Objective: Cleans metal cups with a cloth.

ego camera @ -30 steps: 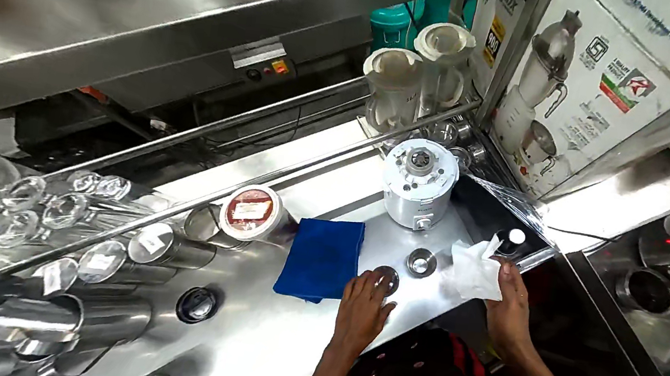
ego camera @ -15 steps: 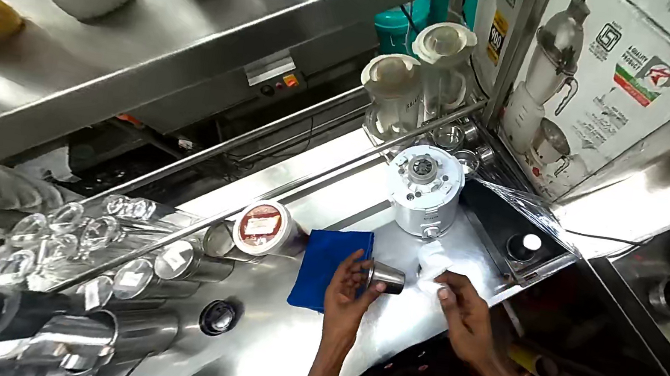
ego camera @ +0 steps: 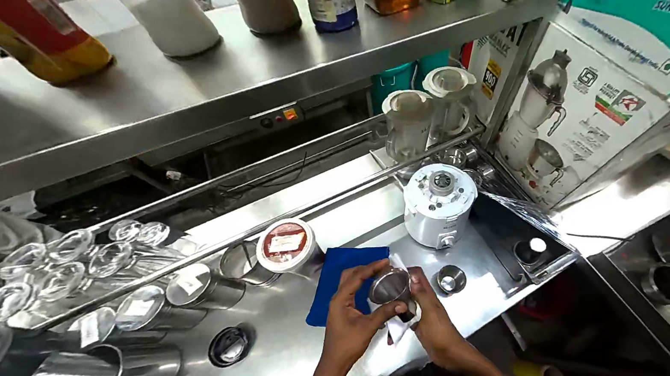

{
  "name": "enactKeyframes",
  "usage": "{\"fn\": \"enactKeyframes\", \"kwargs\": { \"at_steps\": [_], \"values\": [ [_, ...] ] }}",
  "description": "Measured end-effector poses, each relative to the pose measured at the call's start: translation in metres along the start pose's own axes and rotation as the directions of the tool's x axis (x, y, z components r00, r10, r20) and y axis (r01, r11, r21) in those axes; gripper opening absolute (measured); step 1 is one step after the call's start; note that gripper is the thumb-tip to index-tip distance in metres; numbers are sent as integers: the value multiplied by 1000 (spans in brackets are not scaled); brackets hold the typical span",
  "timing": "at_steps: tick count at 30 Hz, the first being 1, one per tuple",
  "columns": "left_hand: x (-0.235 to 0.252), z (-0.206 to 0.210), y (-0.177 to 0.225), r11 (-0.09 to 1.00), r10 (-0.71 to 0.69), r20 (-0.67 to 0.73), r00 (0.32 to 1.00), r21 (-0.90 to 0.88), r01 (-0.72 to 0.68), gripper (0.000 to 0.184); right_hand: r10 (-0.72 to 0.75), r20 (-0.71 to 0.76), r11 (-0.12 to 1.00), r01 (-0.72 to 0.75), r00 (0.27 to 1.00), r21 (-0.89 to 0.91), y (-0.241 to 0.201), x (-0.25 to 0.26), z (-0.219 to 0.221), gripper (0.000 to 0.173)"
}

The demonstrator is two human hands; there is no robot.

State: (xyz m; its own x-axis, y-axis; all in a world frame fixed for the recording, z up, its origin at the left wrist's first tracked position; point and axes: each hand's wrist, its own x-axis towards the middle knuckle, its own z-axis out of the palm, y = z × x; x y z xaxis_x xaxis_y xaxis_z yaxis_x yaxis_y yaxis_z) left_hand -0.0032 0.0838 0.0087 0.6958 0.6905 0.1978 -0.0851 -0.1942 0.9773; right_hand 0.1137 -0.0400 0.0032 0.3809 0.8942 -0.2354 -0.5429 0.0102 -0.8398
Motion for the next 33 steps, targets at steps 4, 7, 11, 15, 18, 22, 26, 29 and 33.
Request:
{"fn": "enactKeyframes", "kwargs": {
  "at_steps": [4, 7, 11, 15, 18, 22, 26, 29, 33],
  "values": [
    [13, -10, -3, 1000, 3, 161, 987, -13, -1, 53, 313, 171, 863, -355, 934, 360, -15, 2, -7, 55],
    [20, -11, 1, 1000, 6, 229, 973, -9, -4, 58, 330, 146, 816, -360, 933, 452, -18, 1, -7, 52],
    [24, -9, 12, 1000, -12, 275, 961, -12, 16, 53, 265, 107, 883, -286, 958, 373, -25, -1, -5, 56],
    [28, 5, 24, 991, -100, 190, 977, 105, 81, 46, 160, 36, 946, -164, 986, 279, -33, -1, 0, 42],
    [35, 17, 35, 979, -179, 187, 966, 134, 155, 43, 148, -28, 946, -133, 989, 295, -42, -3, 5, 35],
    [46, 19, 39, 979, -164, 222, 961, 155, 131, 47, 212, 34, 871, -205, 977, 446, -55, -4, -2, 53],
    [49, 20, 37, 983, -180, 245, 953, 83, 164, 56, 191, 187, 855, -257, 963, 450, -60, -3, -12, 67],
    [47, 25, 36, 985, -128, 139, 982, 136, 109, 50, 211, 220, 841, -292, 952, 455, -60, -3, -12, 71],
    [51, 21, 41, 960, -42, 99, 994, 279, 13, 46, 216, 269, 816, -325, 938, 477, -61, -7, -9, 71]
  ]
}}
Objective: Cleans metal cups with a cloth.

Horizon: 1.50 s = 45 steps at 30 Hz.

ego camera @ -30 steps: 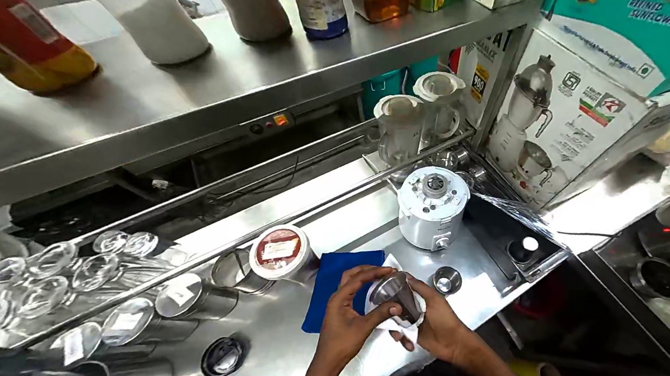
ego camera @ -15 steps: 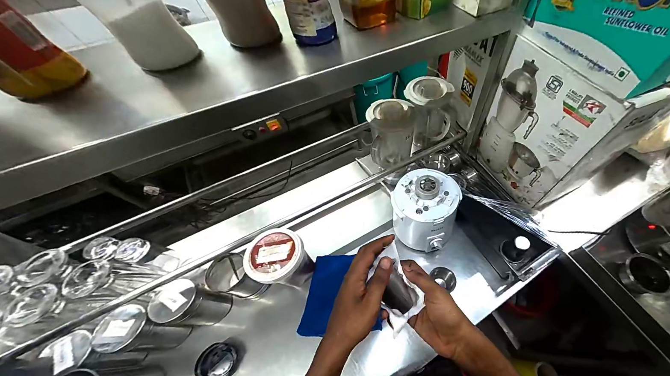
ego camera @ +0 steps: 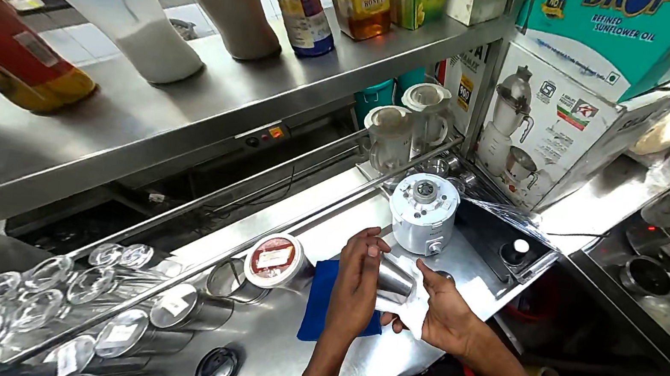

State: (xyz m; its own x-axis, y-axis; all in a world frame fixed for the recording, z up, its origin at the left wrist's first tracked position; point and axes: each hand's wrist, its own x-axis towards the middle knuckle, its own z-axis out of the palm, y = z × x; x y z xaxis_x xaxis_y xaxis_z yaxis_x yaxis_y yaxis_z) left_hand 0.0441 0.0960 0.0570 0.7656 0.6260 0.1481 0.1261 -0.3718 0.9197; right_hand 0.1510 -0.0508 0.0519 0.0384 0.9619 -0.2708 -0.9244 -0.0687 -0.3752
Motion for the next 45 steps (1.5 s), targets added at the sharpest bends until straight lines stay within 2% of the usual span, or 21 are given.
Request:
{"fn": "enactKeyframes", "kwargs": {
  "at_steps": [5, 9, 11, 15, 18, 20, 24, 28, 31, 33, 34, 37, 39, 40, 41, 43, 44, 45],
  "values": [
    [3, -3, 4, 963, -207, -79, 975, 162, 217, 65, -4, -57, 999, 2, 998, -39, 1, -1, -7, 58],
    [7, -3, 14, 881, -353, -119, 928, 294, 372, 89, -143, -153, 969, 107, 978, -225, 4, -3, -11, 43],
    [7, -2, 17, 859, -373, -97, 923, 339, 383, 93, -231, -160, 921, 162, 960, -354, 6, -6, -9, 36],
    [7, 2, 17, 857, -365, -96, 926, 354, 375, 95, -308, -160, 852, 197, 938, -485, 13, -6, -12, 38],
    [8, 4, 18, 851, -366, -101, 925, 367, 377, 95, -419, -232, 805, 241, 878, -542, 21, -3, -9, 40],
    [6, 4, 17, 861, -347, -113, 931, 355, 364, 96, -501, -242, 734, 260, 831, -627, 27, 1, -10, 41],
    [5, 6, 19, 862, -335, -139, 932, 354, 363, 96, -641, -148, 549, 315, 753, -775, 37, 11, -10, 31],
    [5, 13, 25, 861, -304, -175, 937, 369, 348, 86, -750, -66, 393, 363, 658, -845, 46, 20, -3, 31],
    [4, 19, 24, 880, -268, -190, 944, 352, 321, 84, -800, -42, 328, 378, 599, -866, 52, 26, -4, 26],
    [4, 21, 23, 888, -214, -209, 954, 366, 279, 81, -816, -71, 355, 400, 574, -845, 53, 31, -2, 17],
    [4, 22, 20, 889, -185, -220, 958, 377, 258, 79, -813, -122, 403, 400, 569, -823, 52, 33, 0, 13],
    [4, 26, 14, 899, -172, -220, 960, 364, 244, 76, -731, -336, 615, 358, 595, -703, 43, 42, 5, 28],
    [3, 28, 8, 917, -232, -210, 950, 279, 285, 80, -683, -365, 657, 312, 633, -687, 43, 43, 5, 30],
    [4, 27, 4, 927, -282, -208, 937, 192, 321, 84, -698, -311, 604, 298, 645, -739, 46, 42, 5, 26],
    [5, 27, 1, 929, -333, -201, 921, 100, 357, 89, -743, -216, 490, 297, 633, -820, 53, 42, 2, 24],
    [5, 25, -4, 919, -390, -196, 900, -28, 393, 94, -808, -13, 227, 290, 590, -930, 62, 45, -7, 31],
    [6, 26, -4, 926, -372, -221, 901, -18, 378, 91, -822, 21, 170, 281, 569, -945, 60, 50, -11, 31],
    [6, 28, -5, 938, -329, -251, 910, 25, 346, 86, -823, -3, 191, 271, 569, -943, 55, 55, -11, 27]
  ]
}}
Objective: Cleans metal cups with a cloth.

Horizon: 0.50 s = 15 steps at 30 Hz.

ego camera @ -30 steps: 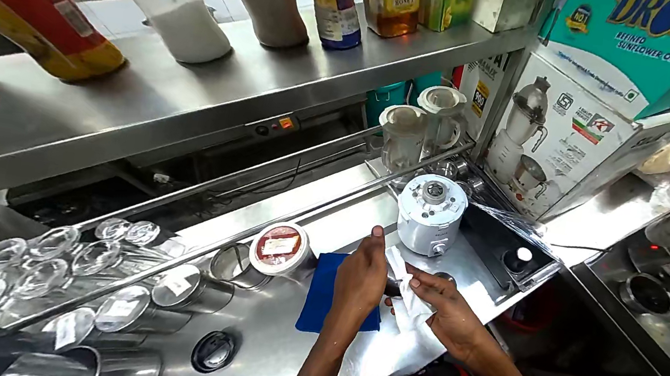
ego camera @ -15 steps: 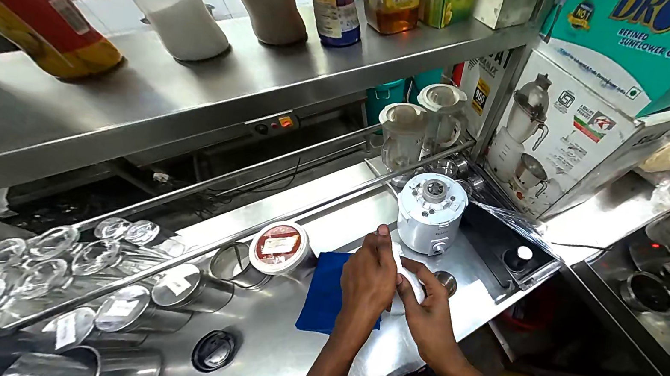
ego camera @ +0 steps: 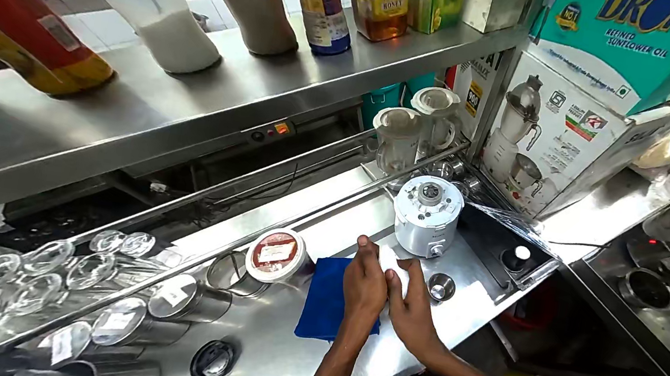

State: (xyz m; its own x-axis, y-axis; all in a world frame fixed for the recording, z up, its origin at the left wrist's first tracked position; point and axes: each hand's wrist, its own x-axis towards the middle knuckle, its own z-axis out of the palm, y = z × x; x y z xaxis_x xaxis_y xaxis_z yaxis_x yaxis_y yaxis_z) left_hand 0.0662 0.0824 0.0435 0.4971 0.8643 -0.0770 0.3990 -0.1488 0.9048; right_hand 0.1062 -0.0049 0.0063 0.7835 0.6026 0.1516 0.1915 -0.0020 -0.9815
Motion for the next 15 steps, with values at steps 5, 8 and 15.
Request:
{"fn": "enactKeyframes", "kwargs": {
  "at_steps": [5, 8, 15],
  "values": [
    [0, -2, -4, 965, 259, -69, 963, 68, -255, 65, 556, 393, 574, -680, 733, 456, -20, 36, -16, 30],
    [14, -12, -4, 967, 141, 3, 990, -216, -137, 78, 542, 605, 262, -802, 583, 537, -20, 42, -32, 42],
    [14, -14, -16, 929, 176, 118, 977, -349, -125, 75, 296, 344, 880, -395, 891, 265, -34, 14, -26, 39]
  ]
}}
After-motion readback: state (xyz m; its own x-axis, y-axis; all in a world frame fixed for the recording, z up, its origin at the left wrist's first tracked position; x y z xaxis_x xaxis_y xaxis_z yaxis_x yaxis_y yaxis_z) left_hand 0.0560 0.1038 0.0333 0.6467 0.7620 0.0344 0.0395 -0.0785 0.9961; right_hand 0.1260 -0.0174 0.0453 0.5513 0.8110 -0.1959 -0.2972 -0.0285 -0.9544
